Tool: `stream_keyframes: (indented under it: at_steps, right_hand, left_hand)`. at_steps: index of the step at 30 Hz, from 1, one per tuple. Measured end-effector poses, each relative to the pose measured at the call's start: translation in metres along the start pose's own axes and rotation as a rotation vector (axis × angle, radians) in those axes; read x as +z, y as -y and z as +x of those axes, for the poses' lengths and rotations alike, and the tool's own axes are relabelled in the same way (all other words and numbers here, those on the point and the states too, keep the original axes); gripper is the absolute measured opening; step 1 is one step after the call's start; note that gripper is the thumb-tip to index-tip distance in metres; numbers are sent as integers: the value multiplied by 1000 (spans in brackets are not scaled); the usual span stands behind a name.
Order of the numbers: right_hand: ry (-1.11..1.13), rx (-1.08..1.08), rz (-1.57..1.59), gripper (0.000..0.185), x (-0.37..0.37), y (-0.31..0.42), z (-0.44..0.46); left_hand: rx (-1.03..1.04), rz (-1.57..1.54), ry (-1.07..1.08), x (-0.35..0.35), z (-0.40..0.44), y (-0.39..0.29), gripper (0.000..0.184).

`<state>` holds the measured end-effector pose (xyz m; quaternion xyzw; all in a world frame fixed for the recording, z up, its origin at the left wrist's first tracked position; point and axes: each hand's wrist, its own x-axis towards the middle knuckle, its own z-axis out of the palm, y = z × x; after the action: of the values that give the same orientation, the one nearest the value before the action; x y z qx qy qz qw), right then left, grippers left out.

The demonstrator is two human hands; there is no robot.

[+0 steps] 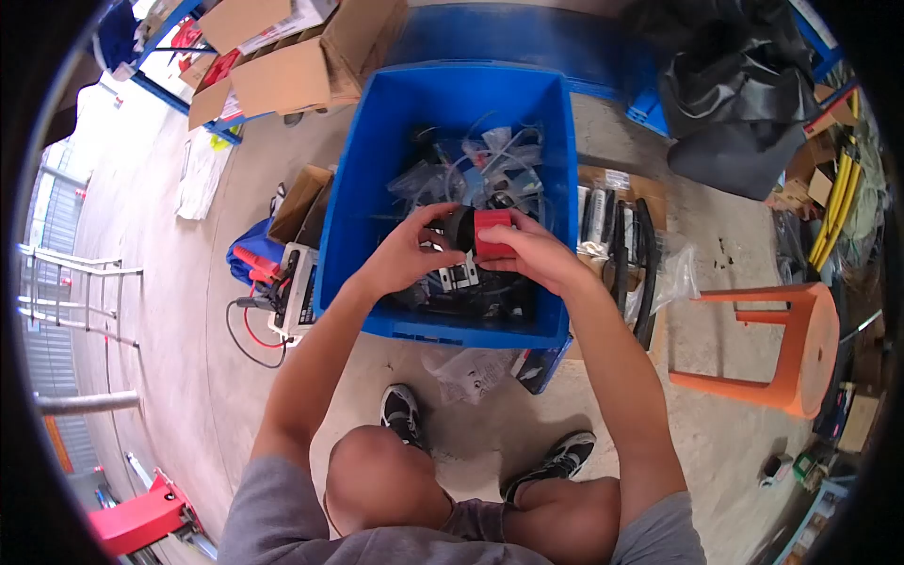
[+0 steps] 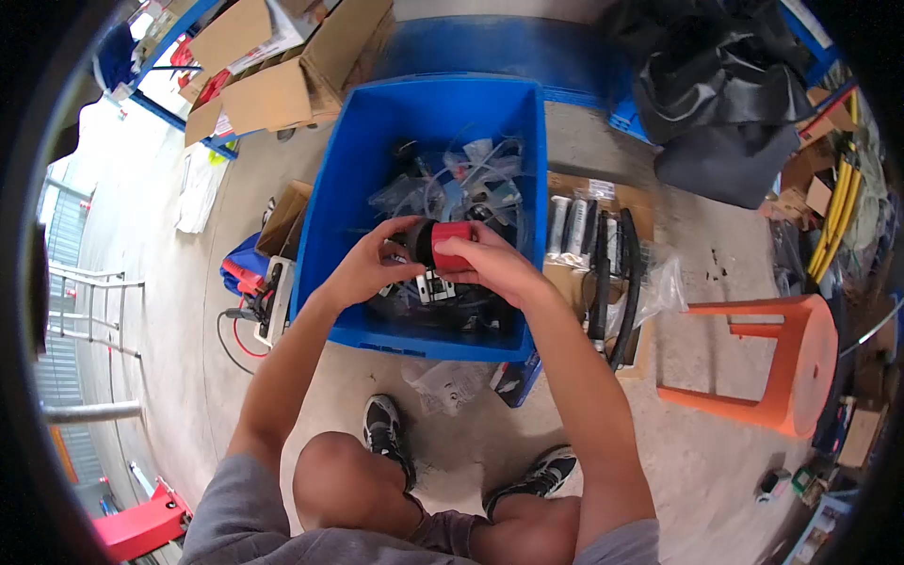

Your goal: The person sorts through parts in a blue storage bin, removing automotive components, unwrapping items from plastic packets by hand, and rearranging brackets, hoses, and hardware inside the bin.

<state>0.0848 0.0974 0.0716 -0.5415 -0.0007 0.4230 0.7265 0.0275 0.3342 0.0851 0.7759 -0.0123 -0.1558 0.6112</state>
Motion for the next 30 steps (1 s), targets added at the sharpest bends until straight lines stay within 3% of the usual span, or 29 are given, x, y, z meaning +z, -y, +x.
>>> stream_keyframes:
  at_steps: [1, 3, 5, 7, 9, 11, 13, 14, 15, 18, 20, 23, 25, 27, 30]
  right_hand:
    - [11, -23, 14, 49, -4, 4, -12]
    - [22, -65, 82, 55, -19, 14, -39]
    - [-59, -161, 144, 54, -38, 27, -69]
    - [-178, -251, 173, 54, -69, 36, -92]
    - [-252, -310, 181, 55, -93, 40, -108]
    - [-408, -305, 19, 55, -119, 34, -115]
    - [-621, -228, -457, 57, -142, 21, -116]
    - [-715, -295, -783, 62, -178, -8, -108]
    - [-799, -109, -1030, 70, -176, -10, -114]
    - [-828, 13, -1231, 74, -179, -53, -104]
    - [-692, -81, -1283, 78, -177, -83, -90]
    - [-725, -188, -1260, 83, -180, -126, -66]
    - [-673, -181, -1364, 83, -177, -132, -63]
    - [-618, -166, -1464, 83, -176, -137, -61]
    - [-630, -201, -1448, 79, -177, -145, -58]
  left_hand:
    - [5, -3, 17, 5, 2, 2, 73]
    - [62, -255, 30, 13, 8, 7, 73]
    - [16, -321, 80, 18, 8, 1, 71]
    - [4, -604, 100, 27, 7, 1, 69]
    - [-28, -625, 86, 37, 6, -2, 67]
    - [-76, -777, 140, 43, 10, -1, 63]
    - [-113, -835, 166, 49, 13, -2, 60]
    - [-149, -895, 175, 53, 14, -4, 57]
    - [-188, -956, 181, 59, 14, -5, 55]
    - [-95, -839, 195, 75, 16, -21, 52]
    - [-41, -762, 217, 83, 16, -36, 52]
    - [-25, -908, 427, 97, 25, -53, 49]
    - [-234, -1017, 639, 104, 38, -58, 52]
    - [-207, -1017, 614, 123, 39, -74, 52]
    - [-264, -776, 463, 146, 45, -87, 56]
